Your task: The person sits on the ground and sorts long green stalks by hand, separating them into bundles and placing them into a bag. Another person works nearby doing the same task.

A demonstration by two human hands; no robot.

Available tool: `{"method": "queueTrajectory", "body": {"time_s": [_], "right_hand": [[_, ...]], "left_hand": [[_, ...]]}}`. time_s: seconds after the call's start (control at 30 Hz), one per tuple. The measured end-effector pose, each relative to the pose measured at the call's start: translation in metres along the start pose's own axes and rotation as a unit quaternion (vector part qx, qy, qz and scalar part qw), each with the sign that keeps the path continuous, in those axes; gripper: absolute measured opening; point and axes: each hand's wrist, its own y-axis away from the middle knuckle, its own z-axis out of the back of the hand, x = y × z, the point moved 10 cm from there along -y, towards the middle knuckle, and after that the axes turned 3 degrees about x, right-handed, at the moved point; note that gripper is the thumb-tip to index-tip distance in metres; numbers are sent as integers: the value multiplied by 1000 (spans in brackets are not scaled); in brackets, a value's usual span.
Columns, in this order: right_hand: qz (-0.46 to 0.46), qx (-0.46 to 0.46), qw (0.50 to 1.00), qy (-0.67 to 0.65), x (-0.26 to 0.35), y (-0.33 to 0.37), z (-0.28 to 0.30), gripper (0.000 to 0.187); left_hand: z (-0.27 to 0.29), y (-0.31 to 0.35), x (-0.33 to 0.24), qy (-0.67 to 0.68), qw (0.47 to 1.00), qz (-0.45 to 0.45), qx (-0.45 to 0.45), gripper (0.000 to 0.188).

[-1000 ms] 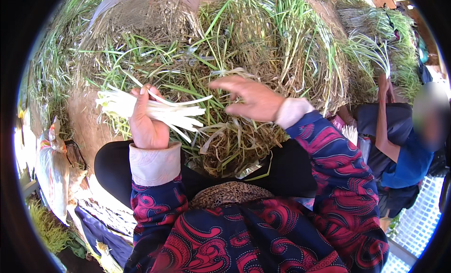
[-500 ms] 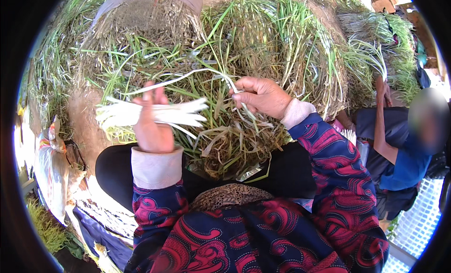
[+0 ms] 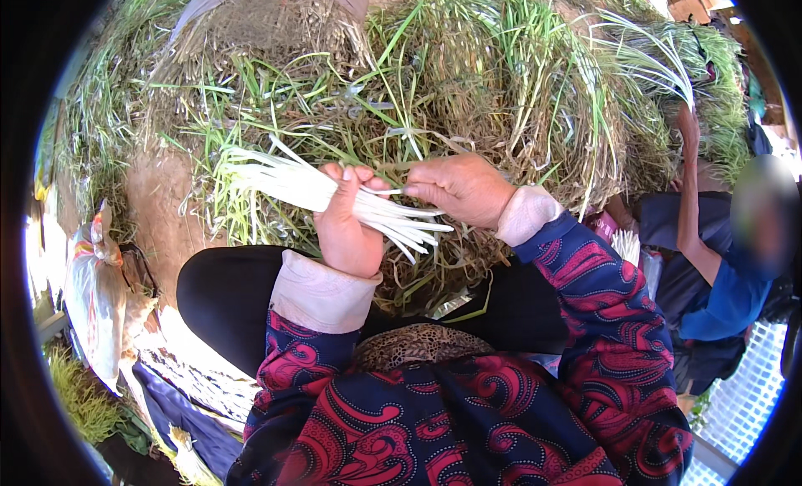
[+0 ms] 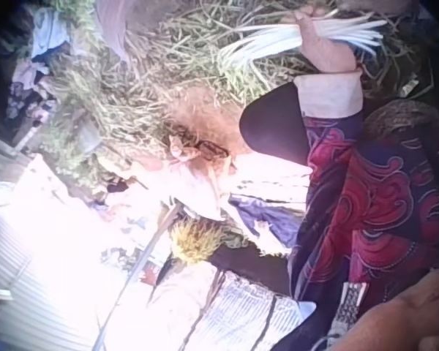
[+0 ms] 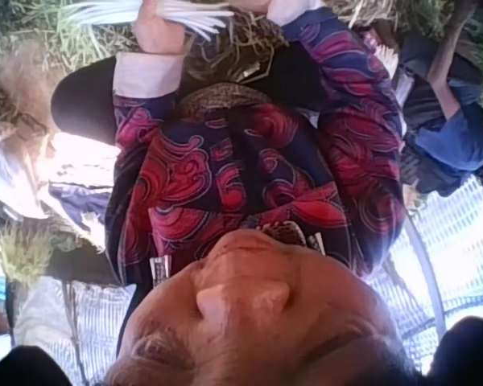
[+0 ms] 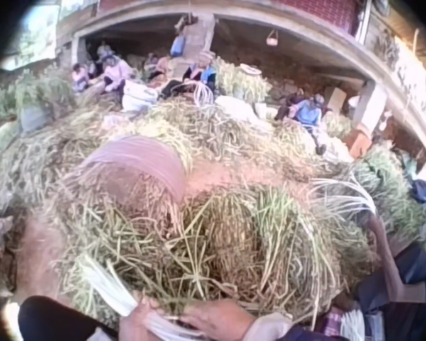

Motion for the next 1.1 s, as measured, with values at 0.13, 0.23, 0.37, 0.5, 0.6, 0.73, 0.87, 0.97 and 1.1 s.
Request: {"method": "queueTrajectory", "body": {"time_s": [0.13, 0.23, 0.37, 0.5, 0.6, 0.73, 0.87, 0.97, 1.1], "right_hand": [[54, -52, 997, -10, 11, 9, 7, 19], [22, -61, 997, 47, -10, 18, 18, 18], [-183, -19, 973, 142, -101, 60, 43, 16], [-199, -66, 960, 186, -123, 96, 62, 23], [-225, -110, 965, 72, -91, 76, 60, 24], [-136, -53, 989, 24, -27, 40, 34, 28], [-3, -41, 995, 87, 3, 12, 0, 30], [-16, 46, 999, 17, -9, 7, -27, 16], [-193, 14, 960, -201, -35, 21, 2, 18]], "left_hand": [[12, -3, -4, 35, 997, -2, -67, 10], [25, -11, -30, 47, 997, -39, -40, 8], [39, -17, -58, 48, 992, -94, -67, 7], [38, -20, -65, 67, 990, -102, -68, 6], [31, -18, -60, 74, 993, -81, -45, 6], [9, -14, -45, 98, 995, -25, 14, 9], [-1, -8, -24, 124, 991, 44, 39, 5], [7, -5, -26, 63, 996, 41, -42, 6], [16, -8, -34, -39, 998, 38, -32, 10]]}}
